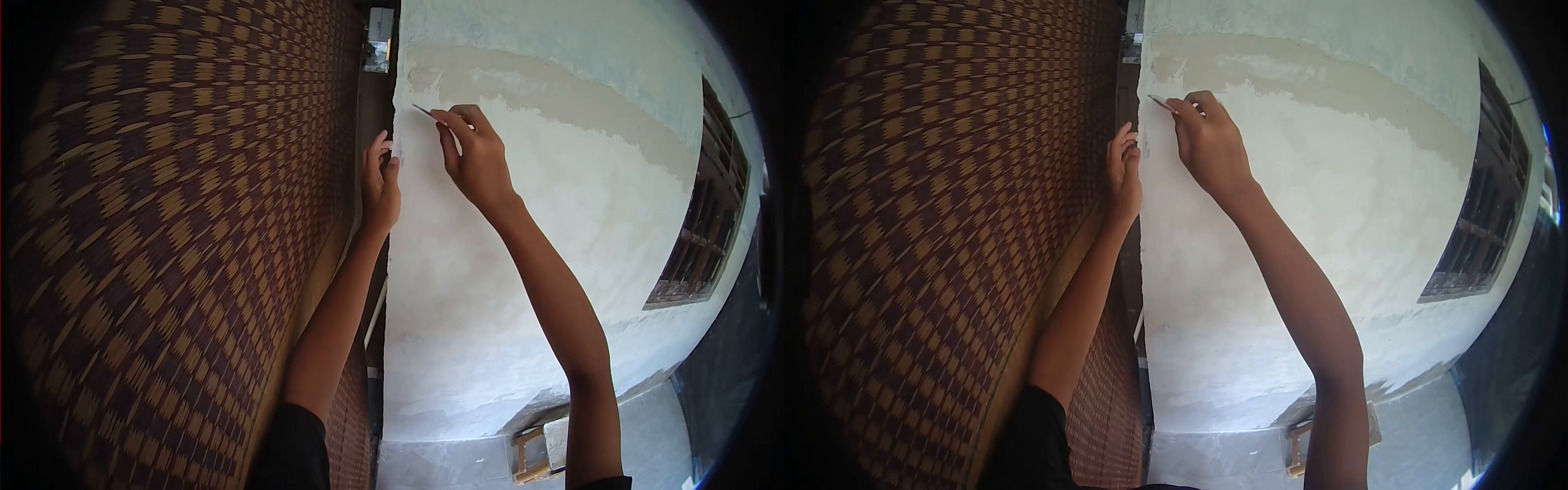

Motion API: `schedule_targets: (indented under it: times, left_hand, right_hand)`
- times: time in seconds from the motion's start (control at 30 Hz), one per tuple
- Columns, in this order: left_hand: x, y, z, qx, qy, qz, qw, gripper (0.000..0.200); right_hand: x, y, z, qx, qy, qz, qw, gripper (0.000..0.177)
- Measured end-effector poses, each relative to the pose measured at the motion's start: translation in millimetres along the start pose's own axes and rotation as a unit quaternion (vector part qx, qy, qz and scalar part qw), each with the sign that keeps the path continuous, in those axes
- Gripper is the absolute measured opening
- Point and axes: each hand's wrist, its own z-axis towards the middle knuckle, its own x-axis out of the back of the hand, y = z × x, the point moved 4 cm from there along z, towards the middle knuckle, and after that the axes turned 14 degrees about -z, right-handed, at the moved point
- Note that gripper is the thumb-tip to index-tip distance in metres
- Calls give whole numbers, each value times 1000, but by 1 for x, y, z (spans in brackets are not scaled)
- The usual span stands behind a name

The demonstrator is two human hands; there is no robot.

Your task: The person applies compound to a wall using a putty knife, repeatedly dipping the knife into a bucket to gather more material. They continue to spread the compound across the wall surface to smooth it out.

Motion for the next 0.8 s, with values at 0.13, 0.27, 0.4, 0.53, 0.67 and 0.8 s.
schedule_targets:
  times: [0.13,0.27,0.4,0.53,0.67,0.8]
  left_hand:
    - [-8,-5,7,-59,-6,35,998,50]
    - [-22,-8,4,-131,-11,119,984,54]
    - [-24,-12,3,-133,-10,157,979,56]
    - [-23,-12,3,-137,-11,161,977,55]
    - [-24,-12,4,-139,-13,162,977,55]
    - [-22,-14,4,-151,-17,172,973,54]
  right_hand:
    - [9,32,26,-271,-9,102,957,22]
    - [-19,54,33,-316,-14,136,939,29]
    - [-28,55,46,-280,-13,106,954,34]
    - [-31,53,57,-260,-4,98,961,36]
    - [-38,51,58,-247,-1,78,966,35]
    - [-41,49,55,-269,-5,61,961,36]
